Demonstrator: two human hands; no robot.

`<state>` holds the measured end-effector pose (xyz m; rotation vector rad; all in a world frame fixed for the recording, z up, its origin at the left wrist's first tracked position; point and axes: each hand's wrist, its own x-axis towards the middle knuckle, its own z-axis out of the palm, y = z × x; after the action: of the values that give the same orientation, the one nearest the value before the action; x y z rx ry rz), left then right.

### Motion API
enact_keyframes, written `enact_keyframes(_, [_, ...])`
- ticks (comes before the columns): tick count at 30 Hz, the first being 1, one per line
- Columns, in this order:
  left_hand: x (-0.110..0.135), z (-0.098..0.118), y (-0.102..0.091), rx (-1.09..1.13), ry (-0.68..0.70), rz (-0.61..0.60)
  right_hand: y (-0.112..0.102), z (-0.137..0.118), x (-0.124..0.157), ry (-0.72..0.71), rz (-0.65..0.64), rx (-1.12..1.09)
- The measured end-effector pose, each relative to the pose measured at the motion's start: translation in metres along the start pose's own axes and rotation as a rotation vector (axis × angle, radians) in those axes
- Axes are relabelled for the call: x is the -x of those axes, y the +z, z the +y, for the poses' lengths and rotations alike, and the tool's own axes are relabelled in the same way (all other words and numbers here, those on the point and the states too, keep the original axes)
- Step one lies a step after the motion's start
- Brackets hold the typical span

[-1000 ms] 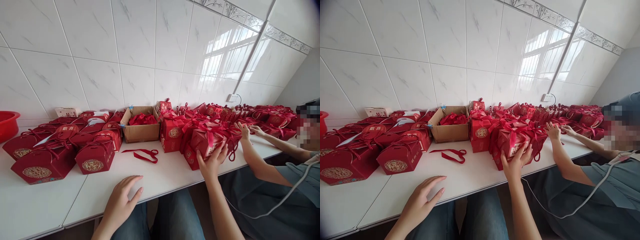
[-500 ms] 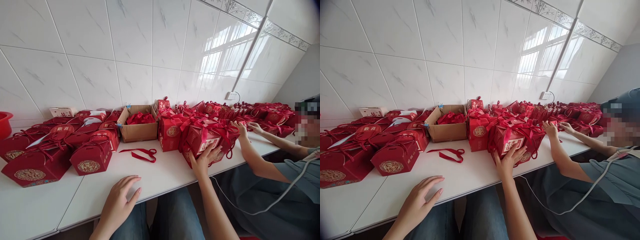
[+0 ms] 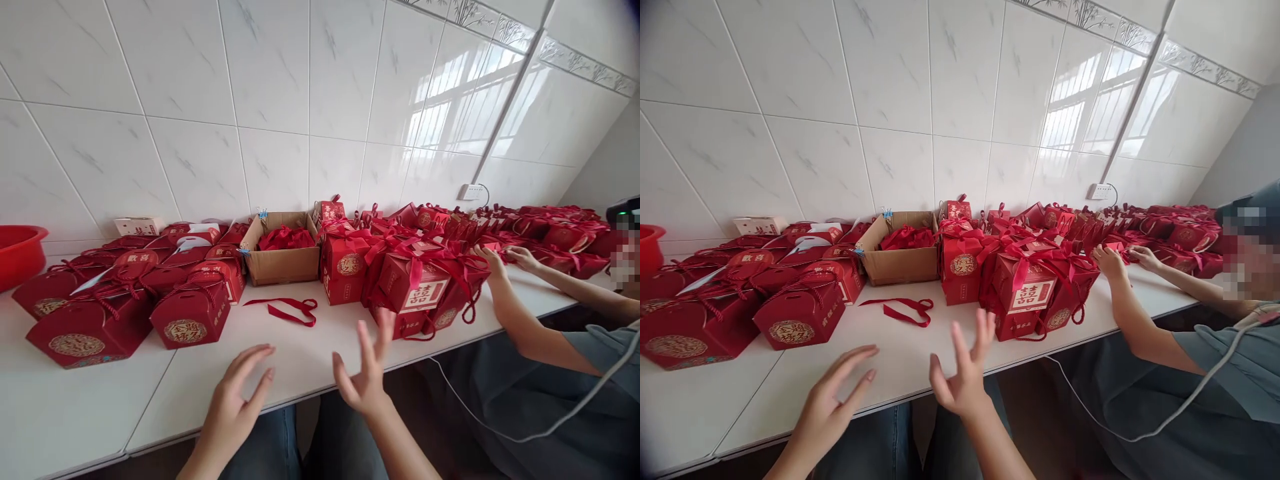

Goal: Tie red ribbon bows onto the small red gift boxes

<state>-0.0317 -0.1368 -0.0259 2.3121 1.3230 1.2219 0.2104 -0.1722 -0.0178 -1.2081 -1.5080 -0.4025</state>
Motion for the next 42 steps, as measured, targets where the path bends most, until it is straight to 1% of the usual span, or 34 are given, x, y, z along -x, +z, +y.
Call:
enact_keyframes(1, [0.0,-0.001,-0.007,0.001,-0.02,0.135,0.008,-0.004,0.001,0.021,-0.116,-0.009])
enact_keyframes(3, [-0.003,-0.007,-0.025,-0.065,-0.071,0.425,0.023,-0.006,0.001,0.111,-0.401,-0.01])
enact_keyframes(4, [-0.005,-0.01,-0.035,-0.123,-0.115,0.542,0.028,-0.005,0.001,0.148,-0.544,-0.003])
enact_keyframes(5, [-0.009,-0.014,-0.044,-0.174,-0.161,0.642,0.032,-0.003,0.001,0.171,-0.66,0.008])
enact_keyframes(6, [-0.014,-0.018,-0.052,-0.214,-0.216,0.668,0.033,-0.001,0.0,0.175,-0.745,0.023])
enact_keyframes(7, [-0.019,-0.023,-0.058,-0.244,-0.27,0.694,0.034,-0.001,0.0,0.171,-0.799,0.035])
enact_keyframes(8, [-0.024,-0.027,-0.063,-0.262,-0.288,0.671,0.034,-0.001,-0.001,0.164,-0.828,0.043])
enact_keyframes(10, [-0.036,-0.034,-0.065,-0.339,-0.216,0.637,0.032,-0.001,-0.003,0.166,-0.855,0.051])
enact_keyframes(12, [-0.046,-0.039,-0.062,-0.406,-0.116,0.585,0.032,0.002,-0.005,0.186,-0.877,0.052])
enact_keyframes(14, [-0.054,-0.042,-0.057,-0.448,-0.083,0.535,0.032,0.012,-0.01,0.208,-0.89,0.048])
enact_keyframes(15, [-0.057,-0.044,-0.054,-0.464,-0.099,0.517,0.032,0.02,-0.012,0.22,-0.891,0.044])
enact_keyframes(17, [-0.06,-0.045,-0.051,-0.488,-0.177,0.492,0.032,0.04,-0.018,0.244,-0.873,0.035])
enact_keyframes(19, [-0.06,-0.048,-0.049,-0.474,-0.267,0.489,0.031,0.063,-0.022,0.273,-0.838,0.035])
enact_keyframes(20, [-0.06,-0.05,-0.05,-0.452,-0.291,0.493,0.03,0.072,-0.023,0.289,-0.82,0.043])
enact_keyframes(23, [-0.059,-0.06,-0.051,-0.359,-0.272,0.518,0.029,0.09,-0.023,0.325,-0.788,0.079])
enact_keyframes(25, [-0.059,-0.065,-0.053,-0.304,-0.252,0.523,0.029,0.092,-0.022,0.332,-0.786,0.101])
enact_keyframes(27, [-0.057,-0.065,-0.053,-0.279,-0.275,0.516,0.029,0.09,-0.02,0.326,-0.796,0.117])
enact_keyframes(29, [-0.051,-0.057,-0.051,-0.336,-0.296,0.546,0.028,0.086,-0.019,0.309,-0.81,0.127])
enact_keyframes(30, [-0.047,-0.051,-0.049,-0.383,-0.28,0.574,0.027,0.083,-0.019,0.3,-0.817,0.13])
enact_keyframes(31, [-0.043,-0.044,-0.046,-0.43,-0.232,0.591,0.026,0.08,-0.019,0.291,-0.825,0.132])
enact_keyframes(32, [-0.038,-0.037,-0.042,-0.452,-0.149,0.577,0.025,0.077,-0.019,0.276,-0.838,0.128])
enact_keyframes(33, [-0.034,-0.031,-0.038,-0.434,-0.033,0.487,0.024,0.073,-0.02,0.25,-0.86,0.116])
enact_keyframes(34, [-0.031,-0.026,-0.032,-0.398,0.082,0.311,0.024,0.068,-0.02,0.209,-0.888,0.095])
enact_keyframes(35, [-0.03,-0.022,-0.027,-0.373,0.151,0.088,0.025,0.063,-0.021,0.151,-0.92,0.067])
enact_keyframes(36, [-0.031,-0.02,-0.021,-0.351,0.18,-0.111,0.027,0.058,-0.021,0.08,-0.954,0.032])
enact_keyframes(37, [-0.033,-0.019,-0.015,-0.342,0.176,-0.275,0.031,0.053,-0.023,0.003,-0.983,-0.007])
enact_keyframes(38, [-0.038,-0.019,-0.01,-0.339,0.158,-0.401,0.037,0.048,-0.025,-0.071,-1.004,-0.046])
enact_keyframes(39, [-0.044,-0.02,-0.005,-0.337,0.144,-0.482,0.045,0.044,-0.027,-0.138,-1.009,-0.086])
enact_keyframes(40, [-0.051,-0.021,0.0,-0.335,0.139,-0.533,0.055,0.041,-0.03,-0.195,-1.005,-0.124])
enact_keyframes(42, [-0.067,-0.025,0.01,-0.325,0.152,-0.574,0.079,0.036,-0.038,-0.268,-0.972,-0.186])
